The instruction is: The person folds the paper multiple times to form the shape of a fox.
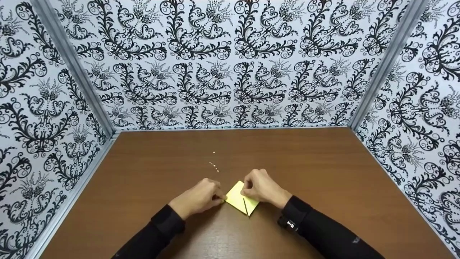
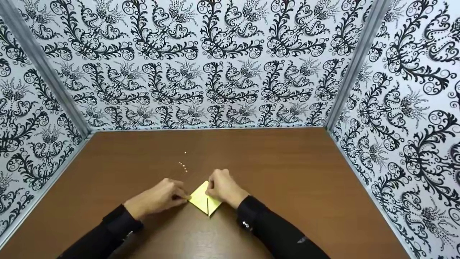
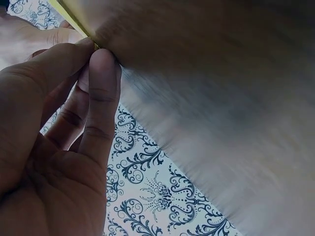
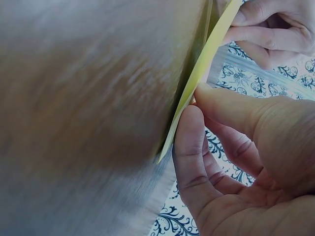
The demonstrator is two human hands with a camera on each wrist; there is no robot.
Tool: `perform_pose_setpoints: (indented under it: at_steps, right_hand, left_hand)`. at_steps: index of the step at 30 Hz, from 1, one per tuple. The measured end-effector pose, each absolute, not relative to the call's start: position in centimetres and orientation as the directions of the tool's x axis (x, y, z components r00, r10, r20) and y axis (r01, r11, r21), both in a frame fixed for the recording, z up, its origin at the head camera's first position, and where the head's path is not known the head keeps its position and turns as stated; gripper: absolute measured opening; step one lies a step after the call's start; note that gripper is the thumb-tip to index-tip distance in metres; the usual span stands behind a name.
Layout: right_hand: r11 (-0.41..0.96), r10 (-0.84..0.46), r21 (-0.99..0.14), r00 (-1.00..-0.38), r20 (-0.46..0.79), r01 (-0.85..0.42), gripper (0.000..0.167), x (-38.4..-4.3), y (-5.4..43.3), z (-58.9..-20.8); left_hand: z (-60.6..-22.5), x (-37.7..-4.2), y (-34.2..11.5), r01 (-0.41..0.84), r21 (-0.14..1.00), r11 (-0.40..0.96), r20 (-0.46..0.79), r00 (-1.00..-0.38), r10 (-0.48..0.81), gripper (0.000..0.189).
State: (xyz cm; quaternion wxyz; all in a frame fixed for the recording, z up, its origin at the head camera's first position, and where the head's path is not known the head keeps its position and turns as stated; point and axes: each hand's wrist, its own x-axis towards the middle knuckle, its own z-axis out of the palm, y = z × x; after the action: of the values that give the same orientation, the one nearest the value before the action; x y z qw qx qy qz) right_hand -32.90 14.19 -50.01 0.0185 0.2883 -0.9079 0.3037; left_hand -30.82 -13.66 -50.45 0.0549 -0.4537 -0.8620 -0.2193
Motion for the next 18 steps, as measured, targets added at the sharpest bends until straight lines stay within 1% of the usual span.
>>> perform_pose_setpoints:
  at_steps: [7, 13, 18]
  right_hand:
    - [0.653, -0.508, -0.54, -0.836, 0.208, -0.531, 0.019, -32.9, 14.2, -50.1]
    - [0.648, -0.509, -0.541, -0.834, 0.215, -0.535, 0.02, -32.9, 14.2, -50.1]
    - [0.645, -0.511, -0.546, -0.833, 0.213, -0.535, 0.019, -32.9, 14.1, -50.1]
  left_hand:
    - [-50.2, -30.1, -14.0, 0.788, 0.354, 0.503, 0.266, -0.601, 0.754, 0.008]
    - [-50.1, -29.7, -14.3, 0.788, 0.354, 0.504, 0.263, -0.601, 0.755, 0.008]
    - [-49.8, -29.5, -14.4, 0.78, 0.376, 0.501, 0.245, -0.605, 0.758, 0.01]
